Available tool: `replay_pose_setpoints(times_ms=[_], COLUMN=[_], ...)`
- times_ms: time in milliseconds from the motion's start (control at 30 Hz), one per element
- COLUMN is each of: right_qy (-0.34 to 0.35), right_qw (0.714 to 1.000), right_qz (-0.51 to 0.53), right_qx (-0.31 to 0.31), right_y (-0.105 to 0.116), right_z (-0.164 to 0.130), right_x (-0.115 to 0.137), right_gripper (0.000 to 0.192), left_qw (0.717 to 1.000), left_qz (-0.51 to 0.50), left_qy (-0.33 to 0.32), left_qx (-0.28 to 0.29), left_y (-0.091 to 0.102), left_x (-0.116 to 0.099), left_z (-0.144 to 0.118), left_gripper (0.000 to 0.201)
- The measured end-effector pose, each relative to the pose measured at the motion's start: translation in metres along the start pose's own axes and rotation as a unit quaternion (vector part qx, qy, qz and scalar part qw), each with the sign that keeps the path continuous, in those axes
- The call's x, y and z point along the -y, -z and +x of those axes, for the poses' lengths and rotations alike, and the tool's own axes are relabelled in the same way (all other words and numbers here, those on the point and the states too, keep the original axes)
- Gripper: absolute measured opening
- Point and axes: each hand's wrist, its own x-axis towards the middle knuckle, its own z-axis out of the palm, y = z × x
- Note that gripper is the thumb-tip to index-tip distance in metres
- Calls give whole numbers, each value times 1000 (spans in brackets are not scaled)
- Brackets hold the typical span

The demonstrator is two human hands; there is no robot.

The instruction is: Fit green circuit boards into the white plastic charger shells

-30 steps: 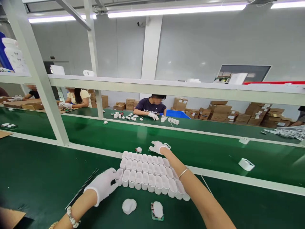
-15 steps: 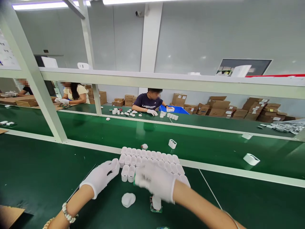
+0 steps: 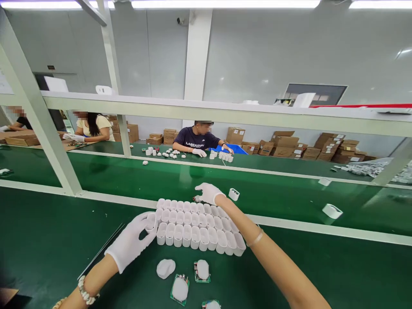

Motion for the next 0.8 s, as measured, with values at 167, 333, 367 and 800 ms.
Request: replay_pose_setpoints(times_ms=[167,333,367,800], right_qy=[-29,19,36,262], right_qw=[998,997,997,945], right_qz=[1,40,52,190], right_qx=[50,56,55,56], right_y=[3,14,15,-17], right_z=[38,40,37,-78], right_x=[-4,1,5,48], right_gripper=[22,24,24,38], left_qw=[995,990,991,922], left_qz=[-69,-115,-116,-377], left_qy=[45,46,38,59], left_qx=[-59,-61,-61,58], left_y=[3,5,5,26], left_x=[-10,-20,-20,-30], left_z=[2,1,0,-16], left_gripper=[31,39,37,67])
